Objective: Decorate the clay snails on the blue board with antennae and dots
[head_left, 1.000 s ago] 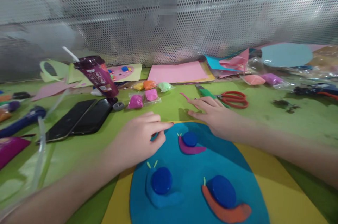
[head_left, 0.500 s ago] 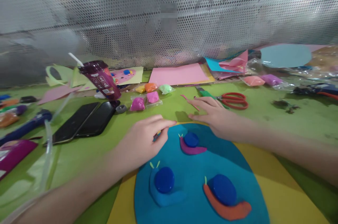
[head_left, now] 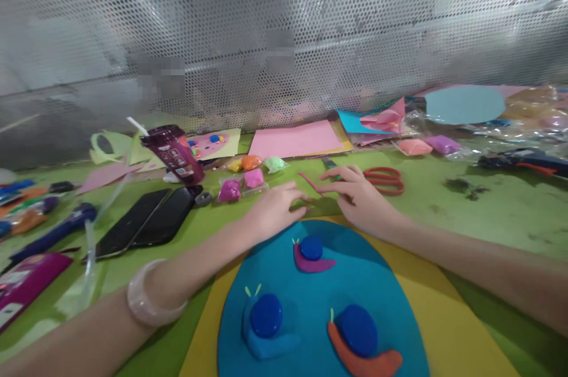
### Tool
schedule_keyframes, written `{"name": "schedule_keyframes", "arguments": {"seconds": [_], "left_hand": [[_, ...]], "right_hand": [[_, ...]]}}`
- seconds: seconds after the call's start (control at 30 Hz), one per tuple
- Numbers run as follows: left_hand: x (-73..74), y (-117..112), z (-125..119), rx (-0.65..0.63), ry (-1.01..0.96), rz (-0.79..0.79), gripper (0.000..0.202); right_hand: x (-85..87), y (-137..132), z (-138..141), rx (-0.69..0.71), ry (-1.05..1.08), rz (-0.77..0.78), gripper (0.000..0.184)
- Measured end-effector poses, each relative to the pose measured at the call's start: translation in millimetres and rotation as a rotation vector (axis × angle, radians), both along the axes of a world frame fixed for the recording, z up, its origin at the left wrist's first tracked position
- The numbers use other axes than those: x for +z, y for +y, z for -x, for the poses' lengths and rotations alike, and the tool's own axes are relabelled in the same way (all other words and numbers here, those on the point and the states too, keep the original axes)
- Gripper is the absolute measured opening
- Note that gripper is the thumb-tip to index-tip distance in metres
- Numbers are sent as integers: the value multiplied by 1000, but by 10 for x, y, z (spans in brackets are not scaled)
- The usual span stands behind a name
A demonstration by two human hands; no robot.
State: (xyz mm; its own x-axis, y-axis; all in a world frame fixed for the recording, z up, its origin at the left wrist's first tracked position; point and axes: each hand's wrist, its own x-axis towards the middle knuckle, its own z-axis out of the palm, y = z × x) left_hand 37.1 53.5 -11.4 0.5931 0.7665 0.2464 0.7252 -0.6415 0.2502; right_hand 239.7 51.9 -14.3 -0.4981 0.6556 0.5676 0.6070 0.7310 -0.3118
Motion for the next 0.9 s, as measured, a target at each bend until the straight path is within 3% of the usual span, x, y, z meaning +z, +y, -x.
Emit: {"name": "schedule_keyframes", "arguments": {"seconds": [0.37, 0.47, 0.57, 0.7, 0.8, 0.9], "left_hand": [[-59, 22, -54, -37, 5, -99, 17], [-14, -12, -19, -44, -15, -122, 16], [117, -200, 49, -54, -74, -140, 15], [291, -598, 138, -260, -143, -54, 13], [319, -810, 167, -382, -49, 40, 18], [275, -884, 155, -469, 20, 18, 22]], "right_hand": [[24, -16, 3, 5, 161, -21, 36], [29, -12, 2, 4, 176, -31, 34], [32, -11, 5, 12, 215, -46, 33], [25, -7, 12, 24, 270, -83, 33], [21, -9, 15, 26, 265, -95, 34], [32, -26, 20, 18, 260, -91, 33]]}}
